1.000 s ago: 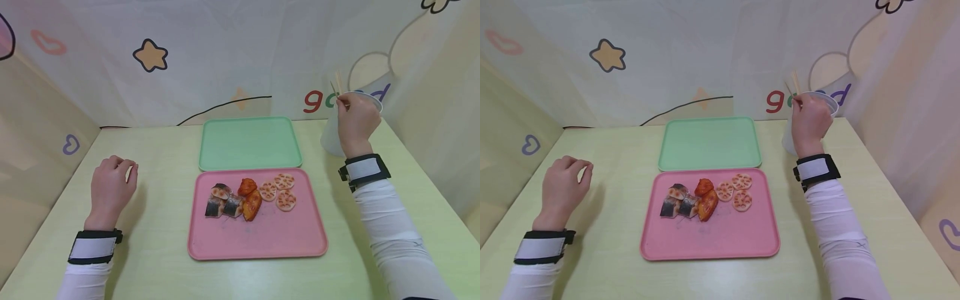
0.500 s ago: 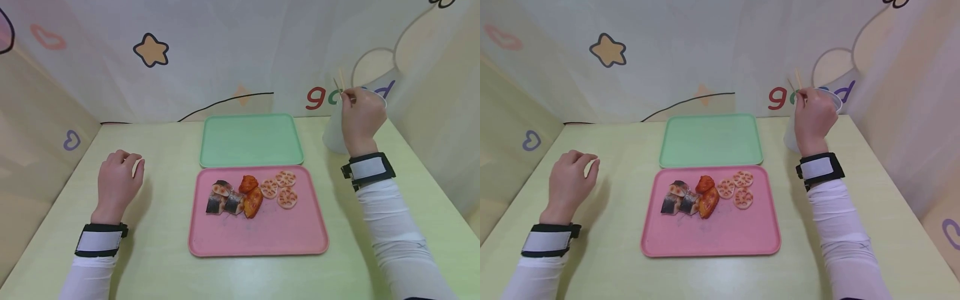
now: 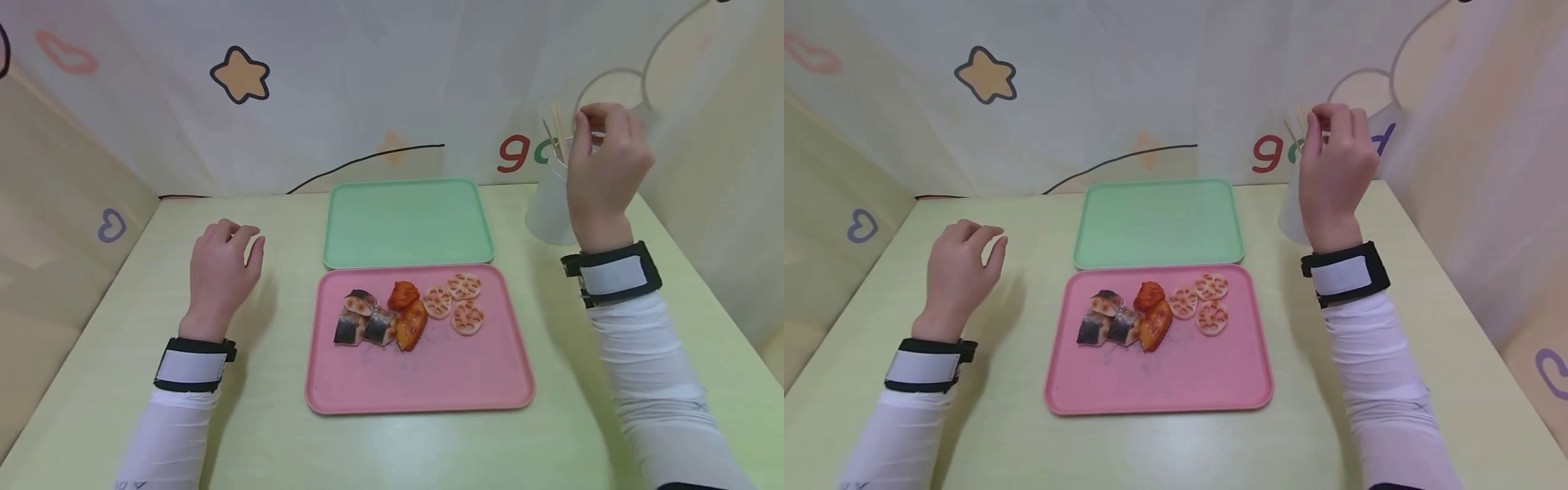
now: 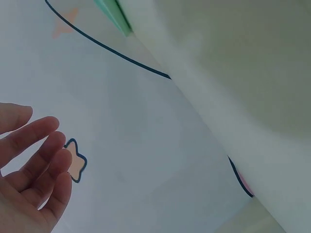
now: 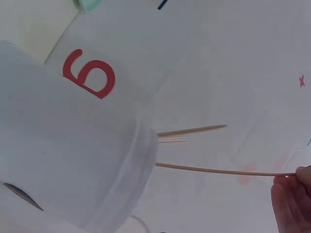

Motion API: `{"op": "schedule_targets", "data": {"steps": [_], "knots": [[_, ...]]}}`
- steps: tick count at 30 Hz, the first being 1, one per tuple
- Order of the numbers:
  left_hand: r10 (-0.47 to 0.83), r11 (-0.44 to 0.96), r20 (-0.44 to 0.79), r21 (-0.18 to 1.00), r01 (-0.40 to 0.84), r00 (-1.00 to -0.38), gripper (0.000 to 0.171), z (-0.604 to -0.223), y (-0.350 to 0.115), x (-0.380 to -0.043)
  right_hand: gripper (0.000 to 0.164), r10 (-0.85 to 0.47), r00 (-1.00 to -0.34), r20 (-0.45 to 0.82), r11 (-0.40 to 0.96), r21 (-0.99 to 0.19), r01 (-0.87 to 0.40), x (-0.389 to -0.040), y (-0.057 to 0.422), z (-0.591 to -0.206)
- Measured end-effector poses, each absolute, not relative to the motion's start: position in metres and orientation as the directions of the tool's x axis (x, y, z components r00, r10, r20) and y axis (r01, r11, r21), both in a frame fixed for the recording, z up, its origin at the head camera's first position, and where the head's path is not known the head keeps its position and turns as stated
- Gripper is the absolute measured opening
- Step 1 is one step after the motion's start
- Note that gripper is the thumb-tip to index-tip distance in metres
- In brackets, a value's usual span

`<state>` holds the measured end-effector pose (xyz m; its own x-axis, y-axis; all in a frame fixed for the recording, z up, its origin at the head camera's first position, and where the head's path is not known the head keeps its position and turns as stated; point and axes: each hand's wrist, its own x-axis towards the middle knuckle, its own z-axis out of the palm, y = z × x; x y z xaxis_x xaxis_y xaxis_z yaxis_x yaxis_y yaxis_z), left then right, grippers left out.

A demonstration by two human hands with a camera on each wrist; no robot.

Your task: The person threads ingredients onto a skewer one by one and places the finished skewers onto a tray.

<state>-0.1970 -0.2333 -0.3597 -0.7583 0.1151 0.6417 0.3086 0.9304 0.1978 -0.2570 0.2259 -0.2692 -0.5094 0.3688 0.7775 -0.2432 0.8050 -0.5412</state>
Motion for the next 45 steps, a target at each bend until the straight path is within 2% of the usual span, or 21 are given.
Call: {"op": "schedule_targets", "data": {"steps": [9, 21, 26, 29, 33, 38, 45], "knots": [[0.146, 0.914, 0.650, 0.199, 0.353, -0.746, 0.022, -0.353, -0.208, -0.210, 0.045, 0.372, -0.333, 0.867, 0.784, -0.485, -0.388, -0.236, 0.216, -0.246], [0.169, 0.893, 0.674, 0.204, 0.401, -0.719, 0.024, -0.339, -0.173, -0.219, 0.030, 0.461, -0.199, 0.865, 0.741, -0.498, -0.451, -0.204, 0.201, -0.235], [0.166, 0.882, 0.696, 0.212, 0.420, -0.699, 0.024, -0.331, -0.160, -0.223, 0.026, 0.475, -0.189, 0.859, 0.688, -0.497, -0.530, -0.201, 0.195, -0.241], [0.175, 0.874, 0.701, 0.212, 0.437, -0.691, 0.025, -0.328, -0.150, -0.225, 0.023, 0.471, -0.209, 0.857, 0.644, -0.495, -0.583, -0.204, 0.192, -0.249], [0.206, 0.865, 0.707, 0.191, 0.463, -0.677, 0.024, -0.323, -0.134, -0.226, 0.025, 0.439, -0.282, 0.853, 0.602, -0.512, -0.613, -0.210, 0.188, -0.265], [0.252, 0.858, 0.705, 0.154, 0.490, -0.663, 0.025, -0.319, -0.116, -0.226, 0.023, 0.420, -0.414, 0.807, 0.488, -0.586, -0.647, -0.215, 0.183, -0.285], [0.319, 0.834, 0.704, 0.109, 0.541, -0.635, 0.026, -0.314, -0.098, -0.224, 0.010, 0.431, -0.625, 0.651, 0.186, -0.742, -0.645, -0.206, 0.168, -0.296]]}}
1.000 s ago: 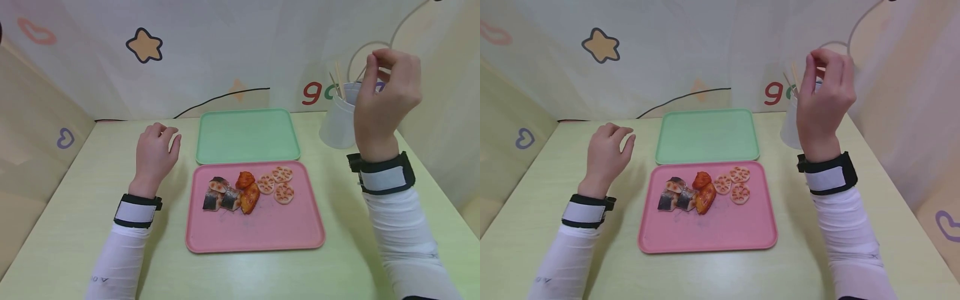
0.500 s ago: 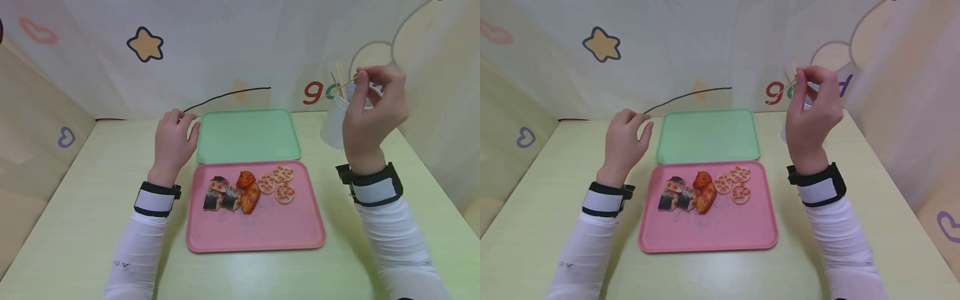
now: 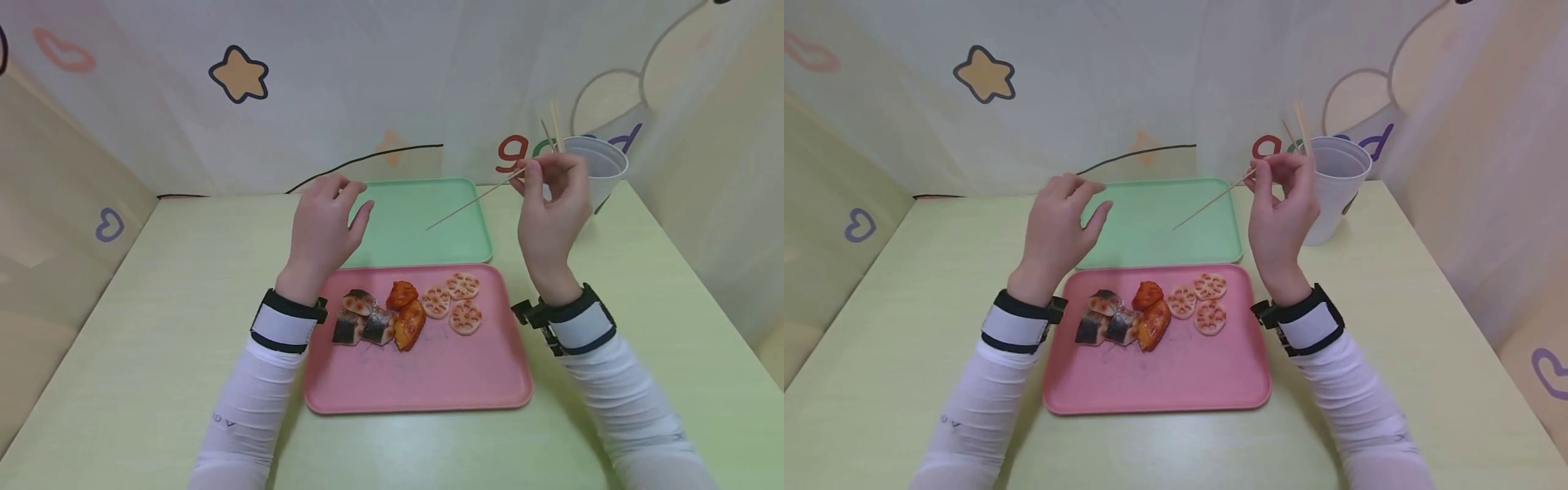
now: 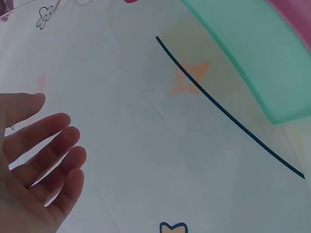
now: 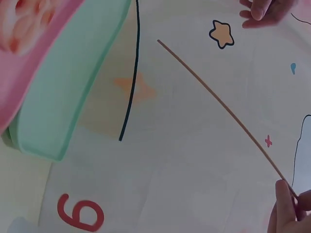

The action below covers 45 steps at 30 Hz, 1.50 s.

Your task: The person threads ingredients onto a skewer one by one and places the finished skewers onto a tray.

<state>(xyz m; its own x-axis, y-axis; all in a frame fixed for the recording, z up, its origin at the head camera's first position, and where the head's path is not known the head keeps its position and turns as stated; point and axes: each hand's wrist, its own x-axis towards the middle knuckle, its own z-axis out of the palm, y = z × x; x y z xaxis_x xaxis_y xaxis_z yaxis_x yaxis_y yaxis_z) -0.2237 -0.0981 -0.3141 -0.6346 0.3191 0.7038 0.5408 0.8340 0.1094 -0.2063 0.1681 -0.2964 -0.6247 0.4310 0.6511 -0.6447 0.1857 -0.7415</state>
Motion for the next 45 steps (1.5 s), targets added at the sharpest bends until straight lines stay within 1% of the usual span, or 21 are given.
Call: {"op": "schedule_targets", "data": {"steps": [3, 7, 10, 13, 17, 23, 28, 35, 37, 40, 45], "knots": [[0.337, 0.823, 0.701, 0.104, 0.558, -0.628, 0.027, -0.310, -0.090, -0.222, 0.009, 0.412, -0.701, 0.582, 0.065, -0.786, -0.615, -0.202, 0.163, -0.298], [0.365, 0.811, 0.679, 0.104, 0.576, -0.636, 0.029, -0.306, -0.078, -0.218, 0.010, 0.374, -0.770, 0.517, -0.065, -0.814, -0.577, -0.202, 0.159, -0.305], [0.400, 0.788, 0.656, 0.110, 0.606, -0.640, 0.031, -0.306, -0.070, -0.215, 0.011, 0.344, -0.802, 0.488, -0.102, -0.830, -0.549, -0.202, 0.157, -0.309], [0.438, 0.755, 0.638, 0.122, 0.644, -0.634, 0.033, -0.306, -0.062, -0.211, 0.013, 0.317, -0.820, 0.476, -0.099, -0.843, -0.528, -0.200, 0.152, -0.311], [0.479, 0.719, 0.606, 0.144, 0.679, -0.636, 0.032, -0.306, -0.055, -0.206, 0.014, 0.290, -0.832, 0.473, -0.094, -0.851, -0.517, -0.197, 0.144, -0.311], [0.503, 0.687, 0.566, 0.196, 0.699, -0.653, 0.023, -0.307, -0.049, -0.202, 0.015, 0.265, -0.835, 0.483, -0.103, -0.846, -0.523, -0.196, 0.136, -0.312], [0.507, 0.662, 0.566, 0.227, 0.714, -0.650, 0.013, -0.308, -0.046, -0.201, 0.013, 0.252, -0.840, 0.481, -0.111, -0.848, -0.519, -0.197, 0.133, -0.313], [0.503, 0.657, 0.578, 0.227, 0.719, -0.643, 0.010, -0.310, -0.046, -0.200, 0.014, 0.236, -0.840, 0.488, -0.127, -0.842, -0.525, -0.198, 0.132, -0.312], [0.491, 0.658, 0.596, 0.225, 0.719, -0.636, 0.011, -0.311, -0.046, -0.200, 0.016, 0.217, -0.837, 0.502, -0.132, -0.835, -0.535, -0.198, 0.133, -0.312], [0.444, 0.648, 0.637, 0.257, 0.717, -0.630, 0.012, -0.311, -0.046, -0.199, 0.022, 0.176, -0.833, 0.524, -0.120, -0.829, -0.547, -0.198, 0.137, -0.310], [0.325, 0.592, 0.715, 0.356, 0.723, -0.619, 0.013, -0.310, -0.045, -0.198, 0.027, 0.119, -0.840, 0.529, -0.077, -0.838, -0.539, -0.199, 0.147, -0.311]]}}
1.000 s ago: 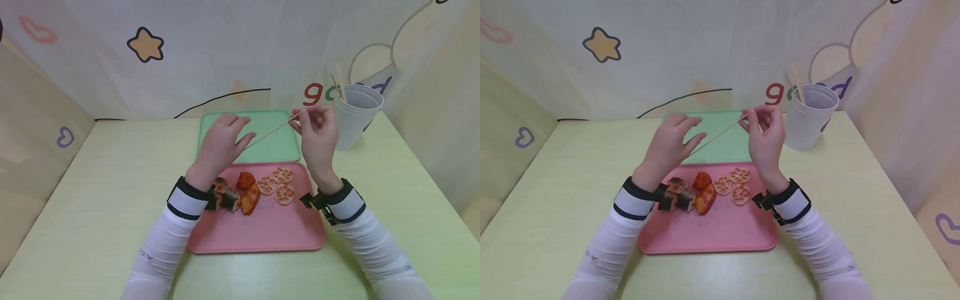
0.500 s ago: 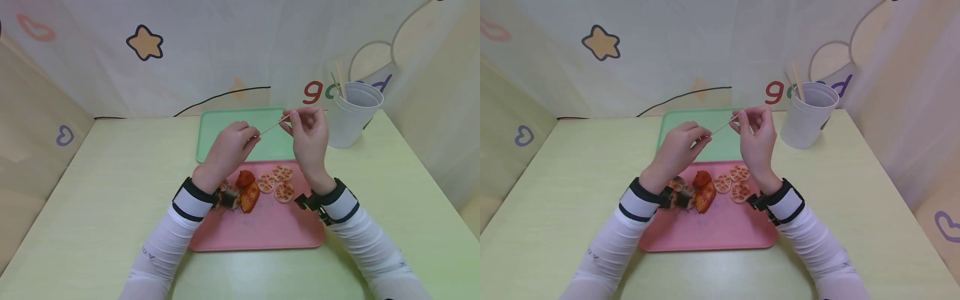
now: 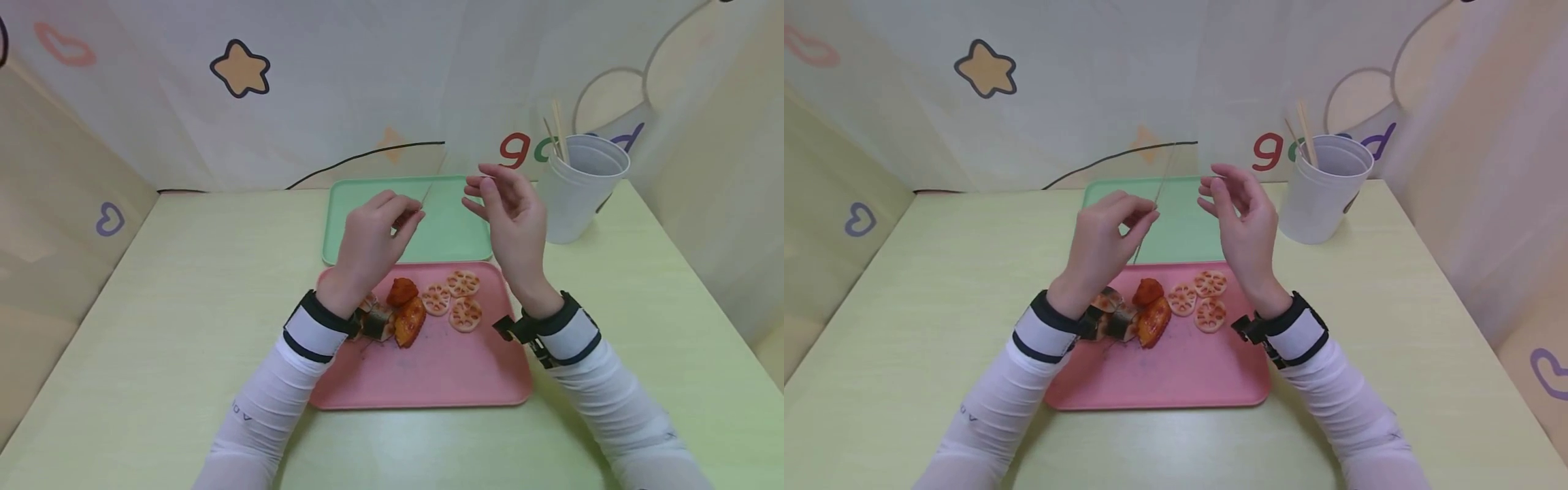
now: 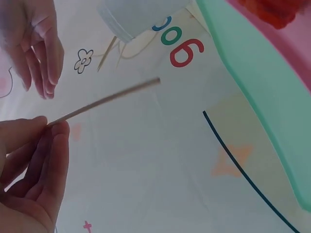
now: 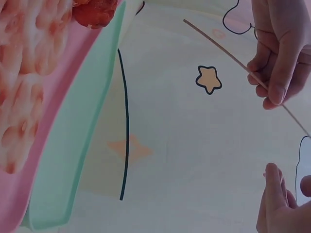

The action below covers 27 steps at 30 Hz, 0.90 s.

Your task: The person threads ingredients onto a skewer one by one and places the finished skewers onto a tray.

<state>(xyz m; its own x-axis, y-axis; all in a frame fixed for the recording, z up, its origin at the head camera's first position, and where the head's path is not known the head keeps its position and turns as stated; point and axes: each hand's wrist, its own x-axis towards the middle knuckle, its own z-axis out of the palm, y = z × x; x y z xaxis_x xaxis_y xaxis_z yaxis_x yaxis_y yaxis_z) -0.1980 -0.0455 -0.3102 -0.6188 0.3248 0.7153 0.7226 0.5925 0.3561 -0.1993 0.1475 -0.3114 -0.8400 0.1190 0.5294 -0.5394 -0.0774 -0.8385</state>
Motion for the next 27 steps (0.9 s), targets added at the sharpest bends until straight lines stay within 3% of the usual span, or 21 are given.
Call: {"op": "schedule_targets", "data": {"steps": [10, 18, 23, 27], "knots": [[0.173, 0.445, 0.722, 0.549, 0.707, -0.670, 0.016, -0.311, -0.043, -0.197, 0.027, 0.003, -0.858, 0.514, 0.104, -0.853, -0.511, -0.196, 0.163, -0.327], [0.054, 0.144, 0.583, 0.799, 0.584, -0.811, 0.013, -0.311, -0.041, -0.195, 0.028, -0.125, -0.900, 0.417, 0.252, -0.864, -0.435, -0.189, 0.169, -0.343], [0.017, -0.076, 0.498, 0.865, 0.495, -0.867, 0.016, -0.307, -0.041, -0.195, 0.028, -0.155, -0.917, 0.367, 0.319, -0.860, -0.398, -0.184, 0.170, -0.346], [-0.012, -0.160, 0.455, 0.878, 0.451, -0.891, 0.017, -0.305, -0.042, -0.196, 0.027, -0.190, -0.920, 0.342, 0.348, -0.853, -0.388, -0.178, 0.170, -0.347]]}}
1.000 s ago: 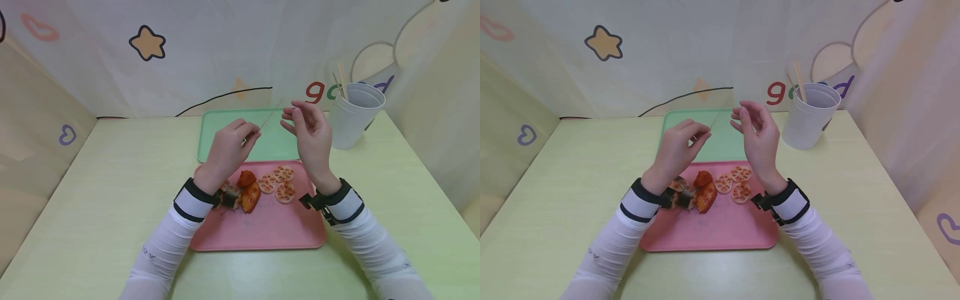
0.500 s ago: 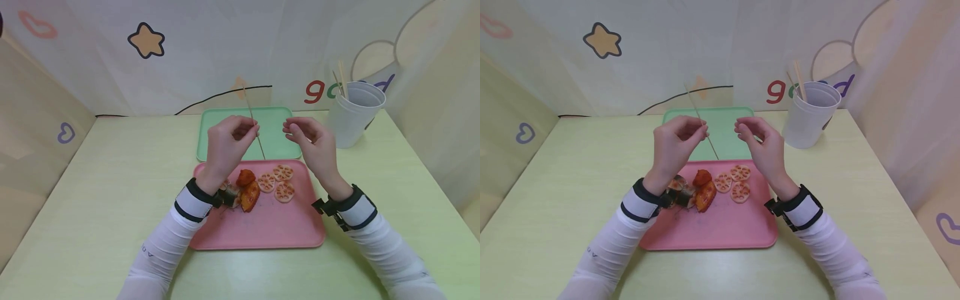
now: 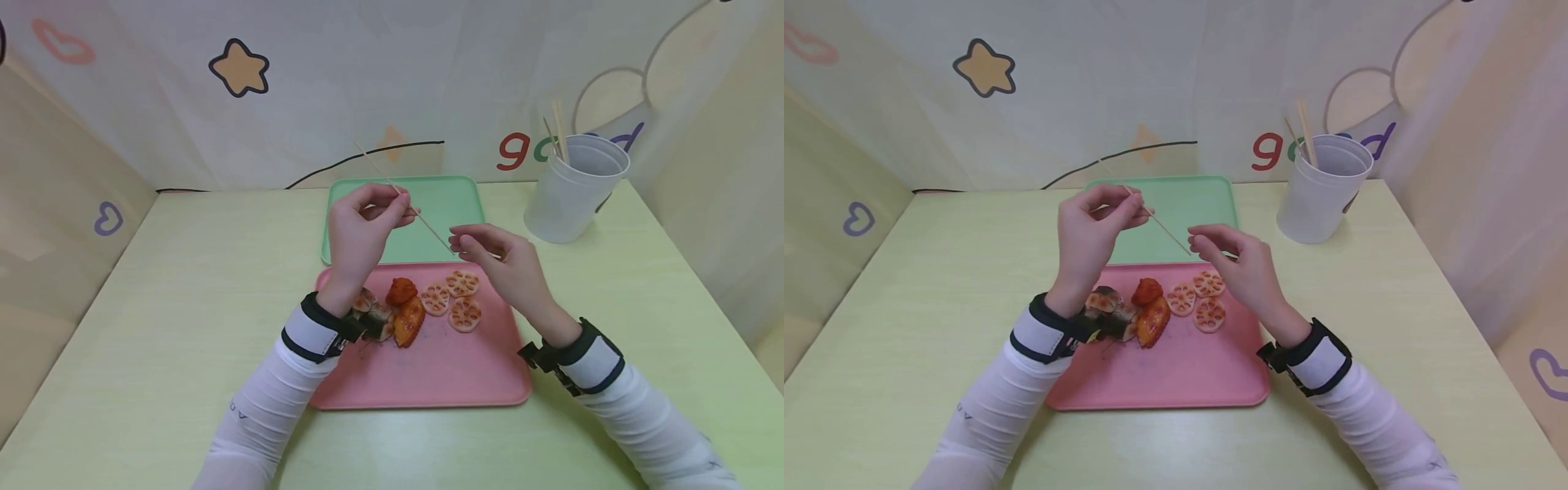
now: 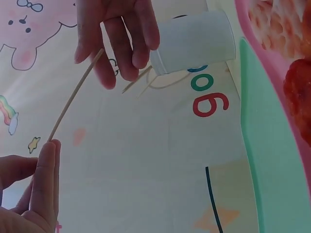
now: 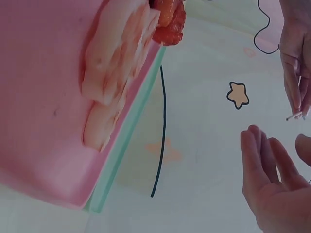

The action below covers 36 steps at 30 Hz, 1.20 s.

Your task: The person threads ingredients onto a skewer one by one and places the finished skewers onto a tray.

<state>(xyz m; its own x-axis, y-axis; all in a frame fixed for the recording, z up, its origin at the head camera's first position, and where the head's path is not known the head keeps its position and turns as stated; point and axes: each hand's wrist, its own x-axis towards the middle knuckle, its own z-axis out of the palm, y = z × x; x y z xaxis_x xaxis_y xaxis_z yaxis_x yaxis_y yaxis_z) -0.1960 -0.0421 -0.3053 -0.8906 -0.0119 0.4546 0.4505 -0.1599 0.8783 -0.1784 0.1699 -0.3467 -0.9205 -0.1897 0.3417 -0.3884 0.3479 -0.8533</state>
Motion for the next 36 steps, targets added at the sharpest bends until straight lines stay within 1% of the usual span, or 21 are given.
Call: {"op": "schedule_targets", "data": {"steps": [4, 11, 22, 26, 28, 29, 31, 34, 36], "knots": [[-0.029, -0.156, 0.450, 0.880, 0.449, -0.892, 0.016, -0.306, -0.043, -0.198, 0.025, -0.214, -0.912, 0.351, 0.326, -0.854, -0.405, -0.173, 0.167, -0.345], [-0.023, -0.158, 0.442, 0.884, 0.440, -0.897, 0.016, -0.306, -0.042, -0.198, 0.019, -0.162, -0.901, 0.402, 0.312, -0.846, -0.433, -0.170, 0.162, -0.344], [-0.028, -0.179, 0.465, 0.869, 0.462, -0.885, 0.017, -0.311, -0.040, -0.197, 0.022, -0.157, -0.914, 0.374, 0.318, -0.857, -0.406, -0.169, 0.159, -0.346], [0.004, -0.176, 0.466, 0.871, 0.458, -0.885, 0.018, -0.311, -0.039, -0.197, 0.022, -0.140, -0.917, 0.374, 0.343, -0.850, -0.399, -0.168, 0.160, -0.346], [0.064, -0.112, 0.454, 0.888, 0.446, -0.889, 0.019, -0.311, -0.040, -0.198, 0.022, -0.123, -0.918, 0.377, 0.364, -0.843, -0.396, -0.168, 0.162, -0.345], [0.102, -0.056, 0.437, 0.900, 0.433, -0.894, 0.019, -0.310, -0.041, -0.199, 0.022, -0.112, -0.919, 0.379, 0.372, -0.841, -0.392, -0.169, 0.163, -0.344], [0.193, 0.110, 0.399, 0.899, 0.424, -0.897, 0.020, -0.310, -0.042, -0.199, 0.021, -0.084, -0.920, 0.382, 0.383, -0.840, -0.384, -0.170, 0.168, -0.342], [0.350, 0.398, 0.299, 0.811, 0.429, -0.888, 0.021, -0.309, -0.038, -0.200, 0.020, -0.042, -0.921, 0.387, 0.394, -0.841, -0.371, -0.173, 0.177, -0.340], [0.448, 0.524, 0.233, 0.714, 0.465, -0.863, 0.022, -0.309, -0.032, -0.201, 0.020, -0.020, -0.921, 0.390, 0.384, -0.847, -0.367, -0.174, 0.183, -0.340]]}}
